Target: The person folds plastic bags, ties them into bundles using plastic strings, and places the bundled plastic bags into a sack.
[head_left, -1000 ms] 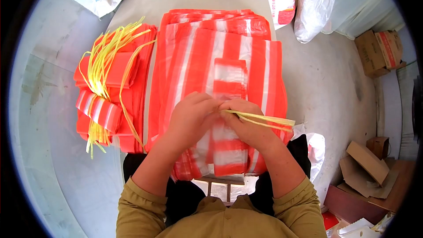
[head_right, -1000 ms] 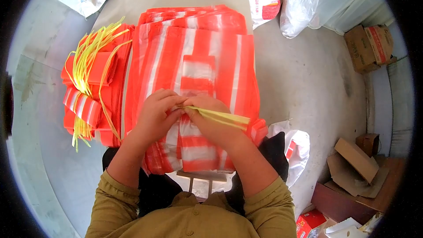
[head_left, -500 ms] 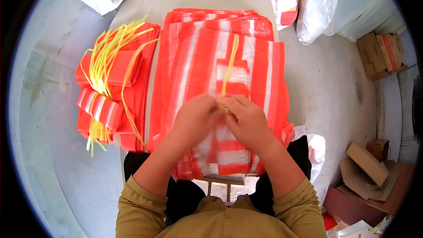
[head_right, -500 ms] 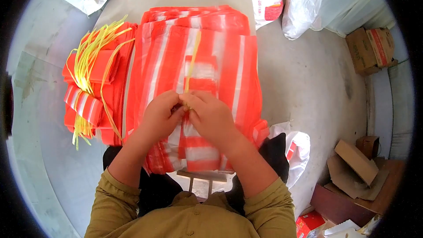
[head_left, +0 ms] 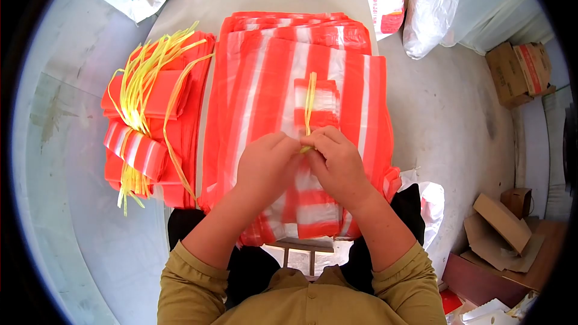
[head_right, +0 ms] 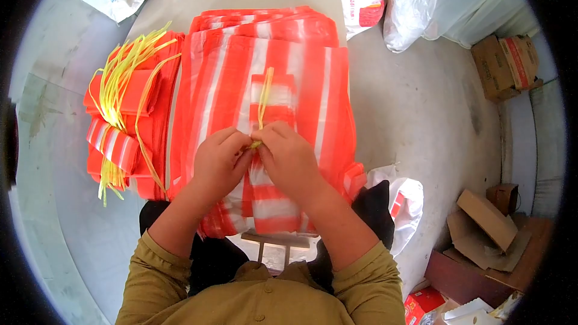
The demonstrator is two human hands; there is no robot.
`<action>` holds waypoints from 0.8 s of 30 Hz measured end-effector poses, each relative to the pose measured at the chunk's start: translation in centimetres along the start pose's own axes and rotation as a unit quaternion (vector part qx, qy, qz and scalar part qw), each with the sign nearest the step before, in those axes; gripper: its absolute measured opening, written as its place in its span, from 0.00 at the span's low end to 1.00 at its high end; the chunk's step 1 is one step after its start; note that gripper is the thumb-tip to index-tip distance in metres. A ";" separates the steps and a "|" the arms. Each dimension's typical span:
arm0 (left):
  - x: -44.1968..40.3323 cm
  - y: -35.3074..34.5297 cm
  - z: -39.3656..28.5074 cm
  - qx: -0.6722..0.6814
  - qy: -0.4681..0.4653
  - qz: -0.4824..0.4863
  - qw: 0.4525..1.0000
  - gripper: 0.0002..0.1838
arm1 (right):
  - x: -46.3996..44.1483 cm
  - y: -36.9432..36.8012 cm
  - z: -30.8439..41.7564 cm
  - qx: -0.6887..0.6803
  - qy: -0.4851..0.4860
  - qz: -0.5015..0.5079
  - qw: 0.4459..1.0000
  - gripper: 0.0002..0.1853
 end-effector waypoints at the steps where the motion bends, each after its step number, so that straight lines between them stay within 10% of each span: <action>1: 0.0 0.0 0.1 0.010 0.007 -0.002 1.000 0.09 | 0.0 0.0 0.0 0.001 -0.002 0.000 1.000 0.13; 24: 0.5 -0.7 0.9 0.039 0.077 -0.014 0.996 0.06 | 0.1 0.0 0.0 0.022 0.002 -0.015 1.000 0.10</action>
Point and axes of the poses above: each hand's wrist, its own x-axis away from the middle knuckle, its own y-axis out of the back of the hand, z = x × y, the point moved 7 cm from there along -x, towards the middle knuckle, and after that the axes turned 4 degrees about -z, right-handed, at the moved point
